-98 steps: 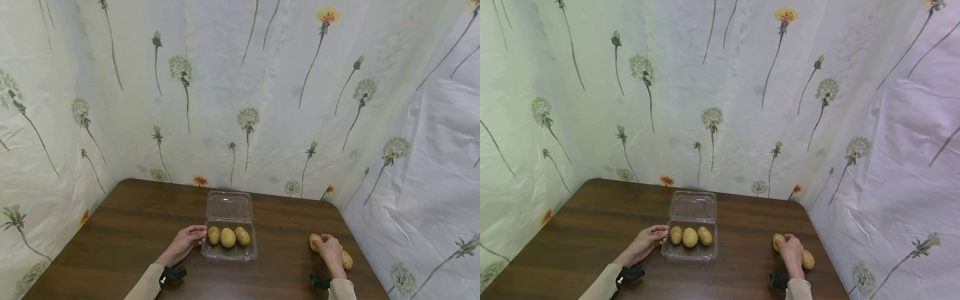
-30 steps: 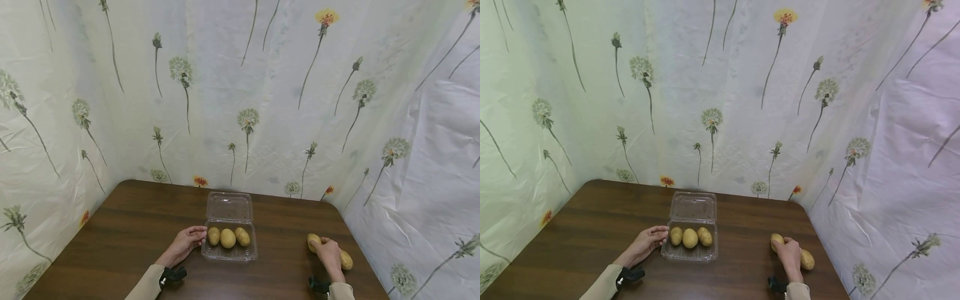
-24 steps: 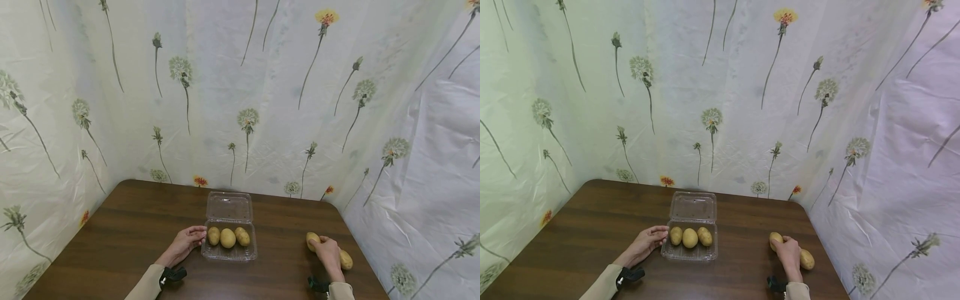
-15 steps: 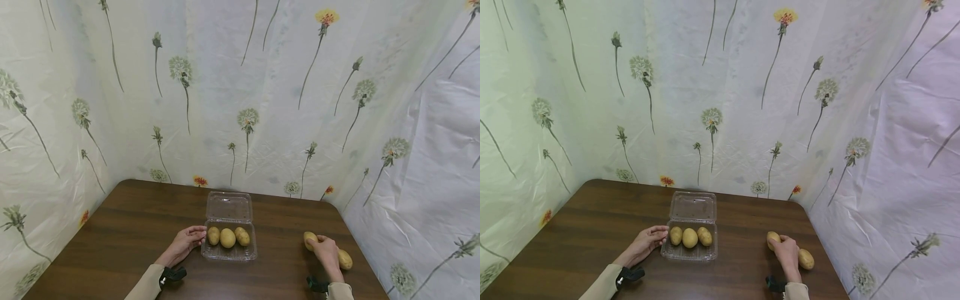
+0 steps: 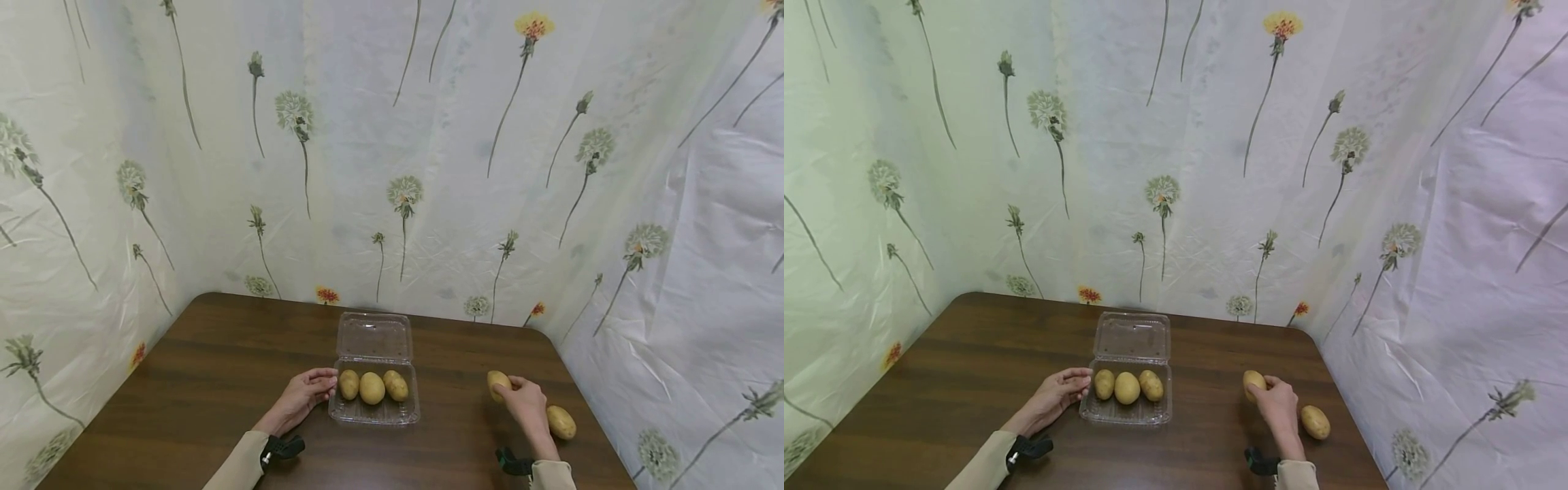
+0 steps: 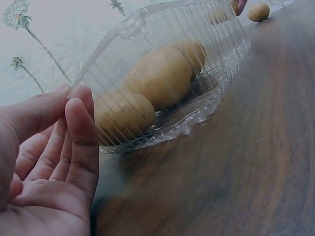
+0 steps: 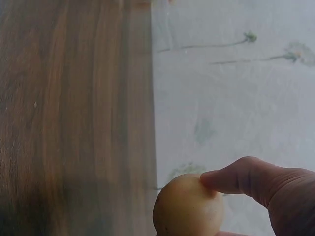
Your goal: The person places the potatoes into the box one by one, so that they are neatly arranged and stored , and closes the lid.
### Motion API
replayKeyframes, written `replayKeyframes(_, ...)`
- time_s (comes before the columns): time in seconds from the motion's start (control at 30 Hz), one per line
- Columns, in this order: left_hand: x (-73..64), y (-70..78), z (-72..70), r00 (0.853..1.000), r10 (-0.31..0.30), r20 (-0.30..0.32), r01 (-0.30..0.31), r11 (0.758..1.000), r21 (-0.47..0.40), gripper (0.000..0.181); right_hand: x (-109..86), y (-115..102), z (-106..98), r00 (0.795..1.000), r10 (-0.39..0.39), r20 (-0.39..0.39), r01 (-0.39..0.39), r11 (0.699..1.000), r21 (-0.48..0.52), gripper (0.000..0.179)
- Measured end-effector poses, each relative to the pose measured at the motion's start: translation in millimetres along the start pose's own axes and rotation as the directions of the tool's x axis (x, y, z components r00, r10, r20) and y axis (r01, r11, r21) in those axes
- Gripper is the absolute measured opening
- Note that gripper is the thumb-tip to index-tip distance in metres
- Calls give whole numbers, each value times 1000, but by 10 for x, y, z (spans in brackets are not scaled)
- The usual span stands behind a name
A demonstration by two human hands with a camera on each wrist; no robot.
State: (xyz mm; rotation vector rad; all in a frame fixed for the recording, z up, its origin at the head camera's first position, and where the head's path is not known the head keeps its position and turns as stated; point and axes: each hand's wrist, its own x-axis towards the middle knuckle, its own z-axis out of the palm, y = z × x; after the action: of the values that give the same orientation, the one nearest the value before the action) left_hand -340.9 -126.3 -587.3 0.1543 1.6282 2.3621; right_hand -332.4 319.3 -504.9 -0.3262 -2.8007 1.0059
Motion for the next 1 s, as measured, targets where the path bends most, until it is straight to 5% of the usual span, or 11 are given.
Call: replayKeyframes(1.0,8,-6,-11,1000,0,4,0,1000,5,38,-140,-542,126,996,-90,16,89,995,46,50)
